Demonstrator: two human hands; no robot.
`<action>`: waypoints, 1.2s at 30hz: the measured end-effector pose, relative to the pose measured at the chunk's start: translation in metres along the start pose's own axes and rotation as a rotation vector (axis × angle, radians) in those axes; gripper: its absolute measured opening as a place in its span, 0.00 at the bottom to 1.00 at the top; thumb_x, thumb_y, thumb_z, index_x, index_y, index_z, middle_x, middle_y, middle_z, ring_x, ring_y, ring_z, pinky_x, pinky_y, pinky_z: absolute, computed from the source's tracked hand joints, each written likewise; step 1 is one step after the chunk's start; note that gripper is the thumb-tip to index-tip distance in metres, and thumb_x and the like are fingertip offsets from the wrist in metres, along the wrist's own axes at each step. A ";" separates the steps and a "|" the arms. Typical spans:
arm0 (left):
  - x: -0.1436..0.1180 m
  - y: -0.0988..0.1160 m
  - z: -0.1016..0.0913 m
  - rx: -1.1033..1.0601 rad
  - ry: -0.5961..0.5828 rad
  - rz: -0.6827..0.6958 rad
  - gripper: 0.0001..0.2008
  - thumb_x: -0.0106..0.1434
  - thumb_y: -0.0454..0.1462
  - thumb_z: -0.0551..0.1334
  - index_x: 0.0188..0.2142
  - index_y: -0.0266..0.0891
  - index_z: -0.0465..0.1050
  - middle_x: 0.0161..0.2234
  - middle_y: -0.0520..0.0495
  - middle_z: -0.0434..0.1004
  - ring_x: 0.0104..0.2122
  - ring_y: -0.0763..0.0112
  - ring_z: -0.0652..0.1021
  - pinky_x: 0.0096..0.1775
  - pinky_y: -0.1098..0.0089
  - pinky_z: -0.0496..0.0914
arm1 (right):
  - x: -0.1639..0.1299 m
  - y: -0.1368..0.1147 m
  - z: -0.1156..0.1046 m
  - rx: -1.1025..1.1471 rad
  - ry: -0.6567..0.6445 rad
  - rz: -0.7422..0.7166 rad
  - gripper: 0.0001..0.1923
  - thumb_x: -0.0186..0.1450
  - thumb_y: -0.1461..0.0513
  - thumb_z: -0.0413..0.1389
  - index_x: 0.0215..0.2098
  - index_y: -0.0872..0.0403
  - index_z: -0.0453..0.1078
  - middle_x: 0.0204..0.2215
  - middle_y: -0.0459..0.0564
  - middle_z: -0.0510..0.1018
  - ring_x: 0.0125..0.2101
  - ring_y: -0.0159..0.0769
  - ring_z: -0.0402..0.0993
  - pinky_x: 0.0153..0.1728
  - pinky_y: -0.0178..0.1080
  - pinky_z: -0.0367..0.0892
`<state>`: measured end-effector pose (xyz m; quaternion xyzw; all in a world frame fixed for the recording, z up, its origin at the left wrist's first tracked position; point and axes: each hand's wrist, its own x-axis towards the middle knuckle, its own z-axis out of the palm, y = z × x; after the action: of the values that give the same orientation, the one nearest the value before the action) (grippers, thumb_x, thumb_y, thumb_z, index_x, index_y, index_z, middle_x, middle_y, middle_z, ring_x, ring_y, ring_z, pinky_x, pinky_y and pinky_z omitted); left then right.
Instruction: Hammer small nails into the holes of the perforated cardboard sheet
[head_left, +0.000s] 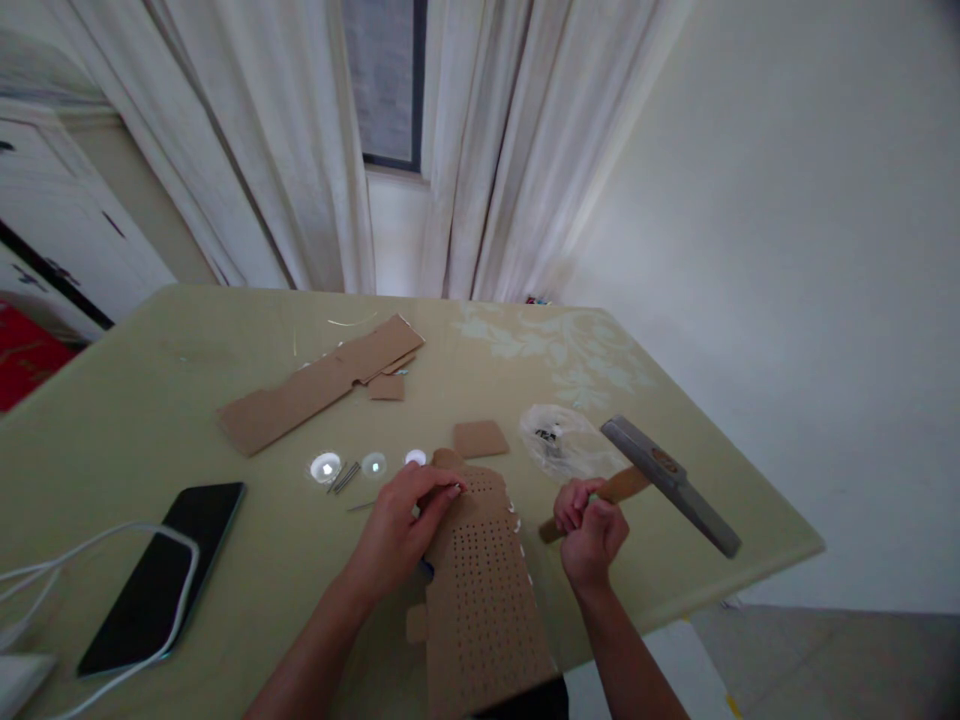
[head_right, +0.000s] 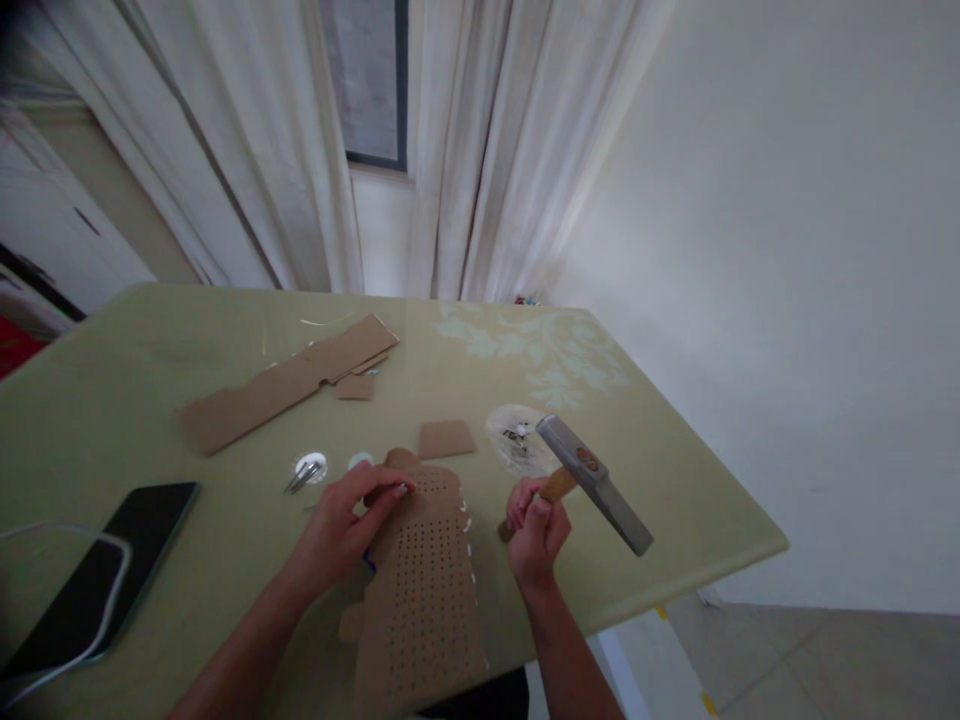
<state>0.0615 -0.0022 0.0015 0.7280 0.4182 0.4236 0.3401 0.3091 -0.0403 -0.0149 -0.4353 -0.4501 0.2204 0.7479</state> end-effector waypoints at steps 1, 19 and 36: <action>0.000 0.000 0.000 0.006 -0.003 0.002 0.10 0.75 0.41 0.61 0.42 0.46 0.83 0.36 0.49 0.85 0.33 0.65 0.76 0.46 0.61 0.72 | 0.000 0.000 0.000 -0.003 0.001 0.001 0.25 0.74 0.43 0.59 0.29 0.50 0.64 0.17 0.35 0.56 0.15 0.27 0.50 0.15 0.30 0.51; 0.000 -0.003 0.003 0.139 -0.022 0.141 0.06 0.75 0.38 0.64 0.45 0.47 0.82 0.41 0.49 0.88 0.40 0.59 0.83 0.53 0.55 0.72 | 0.004 -0.044 -0.020 -0.214 -0.409 0.511 0.26 0.76 0.45 0.57 0.26 0.51 0.65 0.17 0.36 0.56 0.14 0.26 0.46 0.12 0.30 0.45; -0.001 -0.002 0.004 0.187 -0.002 0.192 0.06 0.75 0.35 0.64 0.45 0.44 0.81 0.39 0.50 0.86 0.38 0.61 0.80 0.45 0.62 0.72 | 0.047 -0.134 0.007 -1.126 -1.089 0.423 0.25 0.81 0.47 0.42 0.32 0.49 0.66 0.29 0.47 0.74 0.34 0.42 0.72 0.37 0.42 0.59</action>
<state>0.0639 -0.0030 -0.0023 0.7936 0.3840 0.4127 0.2289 0.3183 -0.0731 0.1228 -0.6540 -0.7026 0.2782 0.0352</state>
